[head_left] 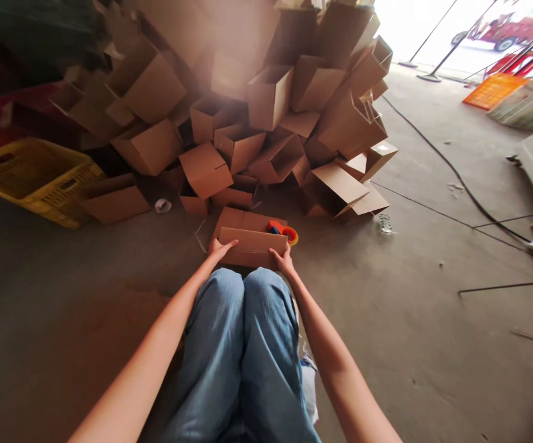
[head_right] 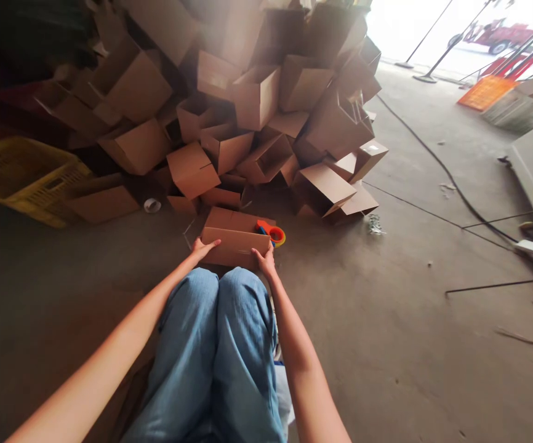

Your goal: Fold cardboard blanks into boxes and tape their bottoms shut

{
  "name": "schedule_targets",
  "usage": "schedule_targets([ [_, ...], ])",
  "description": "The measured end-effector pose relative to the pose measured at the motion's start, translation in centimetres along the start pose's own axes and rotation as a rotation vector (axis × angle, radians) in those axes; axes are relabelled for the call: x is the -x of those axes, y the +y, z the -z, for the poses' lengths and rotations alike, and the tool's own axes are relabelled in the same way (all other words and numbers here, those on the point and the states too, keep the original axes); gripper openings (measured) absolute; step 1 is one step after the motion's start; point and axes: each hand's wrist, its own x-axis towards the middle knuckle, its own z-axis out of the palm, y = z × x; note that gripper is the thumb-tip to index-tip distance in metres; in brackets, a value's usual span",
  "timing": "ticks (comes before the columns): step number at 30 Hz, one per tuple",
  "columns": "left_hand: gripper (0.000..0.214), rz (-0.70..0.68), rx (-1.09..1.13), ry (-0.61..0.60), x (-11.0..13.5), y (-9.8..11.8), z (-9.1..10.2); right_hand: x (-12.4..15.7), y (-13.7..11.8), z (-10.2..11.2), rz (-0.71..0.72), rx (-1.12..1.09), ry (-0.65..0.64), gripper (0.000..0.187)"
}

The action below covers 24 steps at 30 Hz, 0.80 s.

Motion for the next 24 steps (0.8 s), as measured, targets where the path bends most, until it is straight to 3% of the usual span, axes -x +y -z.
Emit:
schedule_targets([
  [5,0.081,0.051,-0.132,0.000,-0.3,1.7,-0.2,-0.7,-2.0,1.0,-0.085,0.092,-0.033,0.093],
  [9,0.091,0.079,-0.231,0.002,-0.6,3.4,-1.1,-1.6,-3.6,1.3,-0.109,0.130,-0.049,0.100],
  [16,0.130,0.081,-0.366,-0.039,-0.7,4.4,-1.9,-1.9,-4.2,1.0,-0.176,0.147,-0.059,0.102],
  [24,0.131,0.138,-0.453,-0.017,-0.8,5.1,-2.7,-1.5,-6.1,0.4,-0.227,0.195,-0.022,0.105],
])
